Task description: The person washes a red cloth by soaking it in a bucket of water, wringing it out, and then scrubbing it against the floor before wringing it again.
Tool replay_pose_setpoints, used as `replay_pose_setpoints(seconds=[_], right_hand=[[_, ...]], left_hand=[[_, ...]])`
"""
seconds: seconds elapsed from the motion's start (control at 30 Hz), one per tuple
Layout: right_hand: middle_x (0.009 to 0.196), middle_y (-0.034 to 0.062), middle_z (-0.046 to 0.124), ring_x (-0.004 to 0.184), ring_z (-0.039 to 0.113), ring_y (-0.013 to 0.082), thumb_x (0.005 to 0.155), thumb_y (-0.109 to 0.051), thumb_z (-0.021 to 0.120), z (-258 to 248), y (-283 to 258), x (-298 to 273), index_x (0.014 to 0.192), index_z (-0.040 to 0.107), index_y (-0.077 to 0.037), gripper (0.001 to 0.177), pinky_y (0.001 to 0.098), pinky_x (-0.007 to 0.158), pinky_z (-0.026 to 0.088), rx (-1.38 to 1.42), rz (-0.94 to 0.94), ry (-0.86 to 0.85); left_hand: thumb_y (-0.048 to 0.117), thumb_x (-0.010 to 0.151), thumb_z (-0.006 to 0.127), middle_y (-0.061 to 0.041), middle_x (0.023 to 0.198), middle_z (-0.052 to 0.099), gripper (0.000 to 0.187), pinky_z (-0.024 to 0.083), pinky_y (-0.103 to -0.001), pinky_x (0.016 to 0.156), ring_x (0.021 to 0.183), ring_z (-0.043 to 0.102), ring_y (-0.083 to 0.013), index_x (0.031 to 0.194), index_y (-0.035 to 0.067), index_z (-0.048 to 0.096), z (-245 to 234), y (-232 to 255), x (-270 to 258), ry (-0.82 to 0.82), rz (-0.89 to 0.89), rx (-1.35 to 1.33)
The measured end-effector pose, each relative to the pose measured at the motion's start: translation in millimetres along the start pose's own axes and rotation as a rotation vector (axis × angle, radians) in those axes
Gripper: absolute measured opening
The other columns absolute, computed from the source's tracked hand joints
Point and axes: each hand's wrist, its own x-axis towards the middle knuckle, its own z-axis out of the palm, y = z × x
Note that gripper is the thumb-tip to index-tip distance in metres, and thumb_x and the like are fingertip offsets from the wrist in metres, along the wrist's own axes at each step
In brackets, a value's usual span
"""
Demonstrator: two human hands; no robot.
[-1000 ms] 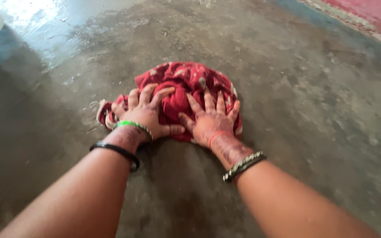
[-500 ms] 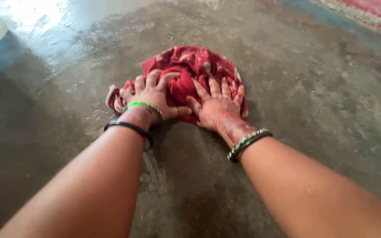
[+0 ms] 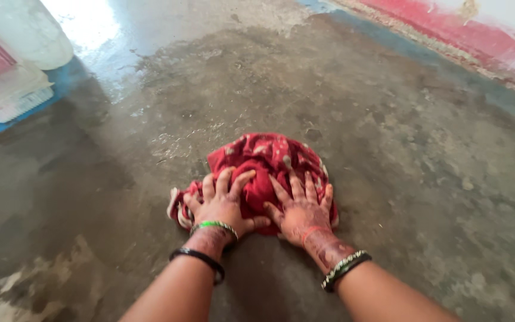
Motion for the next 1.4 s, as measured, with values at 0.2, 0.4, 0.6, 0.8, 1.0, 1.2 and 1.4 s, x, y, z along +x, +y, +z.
replay_pose_setpoints(seconds=[0.2, 0.4, 0.6, 0.8, 1.0, 1.2, 1.4], right_hand=[[0.172, -0.0014, -0.003, 0.157, -0.004, 0.0304, 0.097, -0.069, 0.036, -0.2, 1.9, -35.9, 0.161, 0.009, -0.047, 0.073, 0.067, 0.12, -0.005, -0.001, 0.013, -0.067], [0.172, -0.0022, -0.004, 0.157, -0.005, 0.0306, 0.096, -0.07, 0.037, -0.8, 2.4, -29.0, 0.16, 0.01, -0.047, 0.074, 0.069, 0.118, -0.004, -0.027, 0.013, -0.051], [0.171, -0.0031, -0.003, 0.157, -0.003, 0.0305, 0.093, -0.073, 0.036, -1.0, 7.8, 11.3, 0.16, 0.014, -0.046, 0.075, 0.0696, 0.118, -0.004, -0.025, 0.031, -0.006], [0.171, -0.0009, 0.002, 0.157, -0.002, 0.0317, 0.094, -0.075, 0.035, -8.9, 16.7, 67.6, 0.16, 0.016, -0.046, 0.075, 0.0704, 0.118, -0.004, -0.006, 0.033, 0.086], [0.172, -0.0036, 0.0, 0.157, -0.002, 0.0302, 0.093, -0.074, 0.034, -23.6, 19.5, 110.3, 0.159, 0.016, -0.048, 0.073, 0.0706, 0.118, -0.004, 0.01, 0.047, 0.075], [0.172, -0.0037, 0.001, 0.157, -0.003, 0.0308, 0.094, -0.074, 0.033, -25.1, 23.6, 117.8, 0.159, 0.015, -0.047, 0.073, 0.0681, 0.118, -0.005, 0.01, 0.039, 0.084], [0.171, -0.0054, 0.001, 0.157, -0.003, 0.0288, 0.096, -0.07, 0.033, -14.9, 24.7, 93.1, 0.16, 0.013, -0.046, 0.071, 0.0668, 0.119, -0.006, 0.03, 0.049, 0.061]], left_hand=[[0.07, 0.066, 0.083, 0.007, 0.169, 0.008, 0.111, 0.009, -0.075, 0.116, 0.156, 0.002, -0.027, 0.154, 0.053, 0.018, 0.7, 4.8, -32.4, -0.081, -0.023, -0.011], [0.071, 0.065, 0.082, 0.007, 0.169, 0.008, 0.11, 0.009, -0.076, 0.114, 0.156, 0.002, -0.0275, 0.154, 0.052, 0.019, 1.3, 2.6, -21.3, -0.08, 0.003, -0.005], [0.07, 0.064, 0.083, 0.006, 0.168, 0.013, 0.108, 0.006, -0.078, 0.114, 0.155, 0.005, -0.0279, 0.153, 0.05, 0.024, -2.1, -0.5, 13.7, 0.002, 0.065, -0.007], [0.073, 0.06, 0.082, 0.005, 0.166, 0.015, 0.11, 0.01, -0.077, 0.112, 0.154, 0.007, -0.0291, 0.151, 0.05, 0.026, -12.0, 1.2, 71.4, 0.046, 0.097, 0.0], [0.077, 0.062, 0.08, 0.004, 0.167, 0.016, 0.109, 0.013, -0.076, 0.112, 0.155, 0.01, -0.0301, 0.153, 0.05, 0.025, -20.1, 3.6, 114.0, 0.08, 0.117, 0.024], [0.078, 0.062, 0.078, 0.003, 0.167, 0.014, 0.11, 0.012, -0.077, 0.111, 0.154, 0.008, -0.0327, 0.154, 0.051, 0.023, -22.4, 6.2, 121.3, 0.071, 0.09, 0.033], [0.075, 0.065, 0.079, 0.004, 0.168, 0.016, 0.107, 0.005, -0.08, 0.113, 0.155, 0.009, -0.0298, 0.154, 0.048, 0.026, -13.3, 8.8, 93.3, 0.084, 0.091, 0.034]])
